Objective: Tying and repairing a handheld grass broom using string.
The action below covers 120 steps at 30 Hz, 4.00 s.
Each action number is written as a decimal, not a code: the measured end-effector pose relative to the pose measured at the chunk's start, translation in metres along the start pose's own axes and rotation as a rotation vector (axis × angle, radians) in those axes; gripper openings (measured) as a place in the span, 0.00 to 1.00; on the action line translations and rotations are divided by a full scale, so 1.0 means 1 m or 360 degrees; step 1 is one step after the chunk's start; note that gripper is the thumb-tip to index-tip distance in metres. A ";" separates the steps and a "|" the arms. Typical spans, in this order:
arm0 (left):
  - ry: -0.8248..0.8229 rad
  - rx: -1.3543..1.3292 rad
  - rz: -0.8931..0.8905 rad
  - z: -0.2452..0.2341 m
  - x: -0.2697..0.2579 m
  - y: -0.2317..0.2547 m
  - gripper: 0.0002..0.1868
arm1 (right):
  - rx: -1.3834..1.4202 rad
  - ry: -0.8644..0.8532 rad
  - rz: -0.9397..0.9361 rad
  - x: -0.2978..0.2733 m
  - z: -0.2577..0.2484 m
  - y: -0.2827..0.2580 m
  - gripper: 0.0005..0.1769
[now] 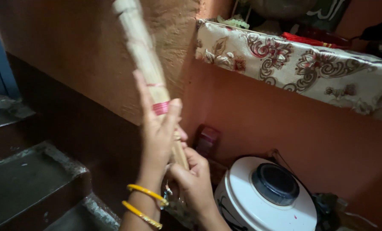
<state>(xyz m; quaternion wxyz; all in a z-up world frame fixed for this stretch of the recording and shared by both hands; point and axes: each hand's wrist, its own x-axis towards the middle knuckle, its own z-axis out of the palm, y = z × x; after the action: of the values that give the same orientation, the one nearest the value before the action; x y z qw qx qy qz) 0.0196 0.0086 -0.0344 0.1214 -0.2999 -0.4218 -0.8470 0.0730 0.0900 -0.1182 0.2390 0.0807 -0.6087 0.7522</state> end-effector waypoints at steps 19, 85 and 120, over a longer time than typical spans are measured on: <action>0.0342 -0.0086 -0.0295 -0.013 -0.016 -0.051 0.50 | -0.0632 0.0028 0.0431 -0.005 -0.017 -0.006 0.09; 0.0363 0.0081 -0.0417 -0.027 -0.058 -0.060 0.44 | -0.0228 0.0013 0.0627 -0.048 -0.026 0.026 0.10; 0.0456 0.0043 -0.0742 -0.001 -0.101 -0.050 0.43 | -0.0595 0.0159 0.0478 -0.091 -0.059 0.033 0.16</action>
<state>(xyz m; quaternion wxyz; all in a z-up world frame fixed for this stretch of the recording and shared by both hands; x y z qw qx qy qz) 0.0766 0.0338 -0.1286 -0.0143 -0.0703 -0.4694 -0.8801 0.1479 0.1177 -0.1991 0.1651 -0.0937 -0.7298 0.6567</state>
